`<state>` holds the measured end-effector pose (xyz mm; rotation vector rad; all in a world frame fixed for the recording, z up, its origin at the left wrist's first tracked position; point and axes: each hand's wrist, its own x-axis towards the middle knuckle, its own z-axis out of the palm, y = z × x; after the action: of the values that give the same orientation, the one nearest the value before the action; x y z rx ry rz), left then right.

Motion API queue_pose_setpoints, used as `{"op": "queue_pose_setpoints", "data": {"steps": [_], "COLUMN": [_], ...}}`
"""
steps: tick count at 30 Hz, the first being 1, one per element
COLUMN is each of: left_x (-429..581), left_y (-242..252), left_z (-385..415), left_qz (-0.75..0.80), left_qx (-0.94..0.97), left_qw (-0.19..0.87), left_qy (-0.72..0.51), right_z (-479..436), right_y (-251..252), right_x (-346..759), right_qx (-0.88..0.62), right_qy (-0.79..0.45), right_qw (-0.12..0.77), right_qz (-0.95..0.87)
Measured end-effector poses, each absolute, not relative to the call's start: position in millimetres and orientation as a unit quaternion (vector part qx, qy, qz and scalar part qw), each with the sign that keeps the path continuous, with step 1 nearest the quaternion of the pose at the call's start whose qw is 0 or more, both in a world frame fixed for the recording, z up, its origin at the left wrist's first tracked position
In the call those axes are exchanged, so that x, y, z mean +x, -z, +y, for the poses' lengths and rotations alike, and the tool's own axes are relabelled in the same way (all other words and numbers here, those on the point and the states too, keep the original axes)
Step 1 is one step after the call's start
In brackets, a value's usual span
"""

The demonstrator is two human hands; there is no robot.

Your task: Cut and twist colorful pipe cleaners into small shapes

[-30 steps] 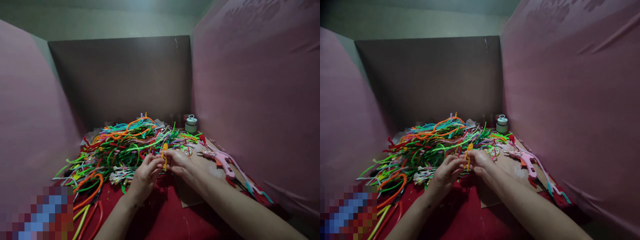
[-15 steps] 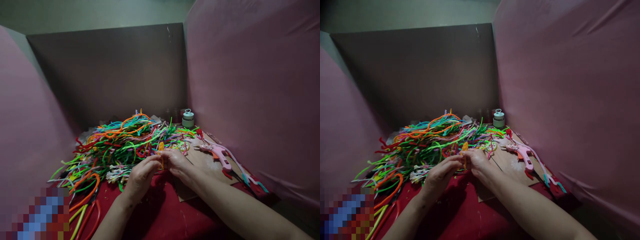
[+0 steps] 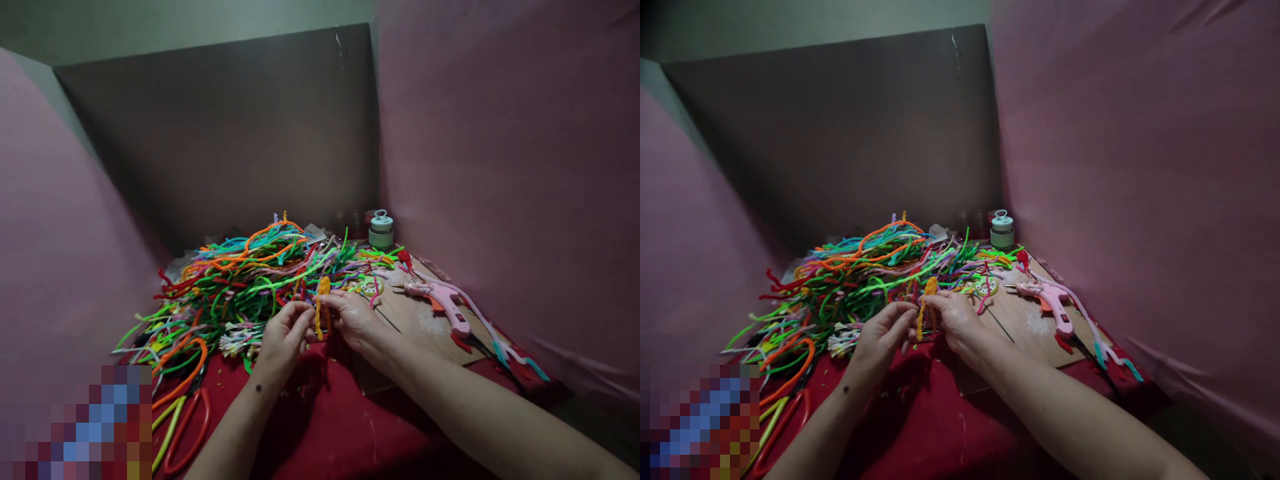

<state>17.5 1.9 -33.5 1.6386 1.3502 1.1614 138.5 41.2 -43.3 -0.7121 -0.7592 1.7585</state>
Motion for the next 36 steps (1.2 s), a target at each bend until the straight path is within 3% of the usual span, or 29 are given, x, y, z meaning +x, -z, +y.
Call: {"op": "queue_pose_setpoints", "data": {"steps": [2,7,12,22,32,36], "left_x": [22,21,13,15,21,25], "left_y": [31,28,24,32,27,29], "left_z": [0,-2,-4,-1,-9,-15], "left_qz": [0.525,0.517,0.477,0.369,0.489,0.505], "left_qx": [0.621,0.671,0.621,0.478,0.608,0.622], "left_qw": [0.403,0.346,0.507,0.710,0.536,0.520], "left_qy": [-0.420,-0.402,-0.359,-0.362,-0.323,-0.296], "right_z": [38,32,30,37,36,45], "right_y": [41,36,40,37,40,33], "right_x": [138,137,133,137,138,148], "right_qx": [-0.283,-0.275,-0.261,-0.273,-0.281,-0.286], "right_qy": [-0.732,-0.733,-0.733,-0.711,-0.717,-0.699], "right_qw": [0.529,0.539,0.537,0.574,0.555,0.590], "right_qz": [-0.323,-0.310,-0.326,-0.300,-0.313,-0.284]}}
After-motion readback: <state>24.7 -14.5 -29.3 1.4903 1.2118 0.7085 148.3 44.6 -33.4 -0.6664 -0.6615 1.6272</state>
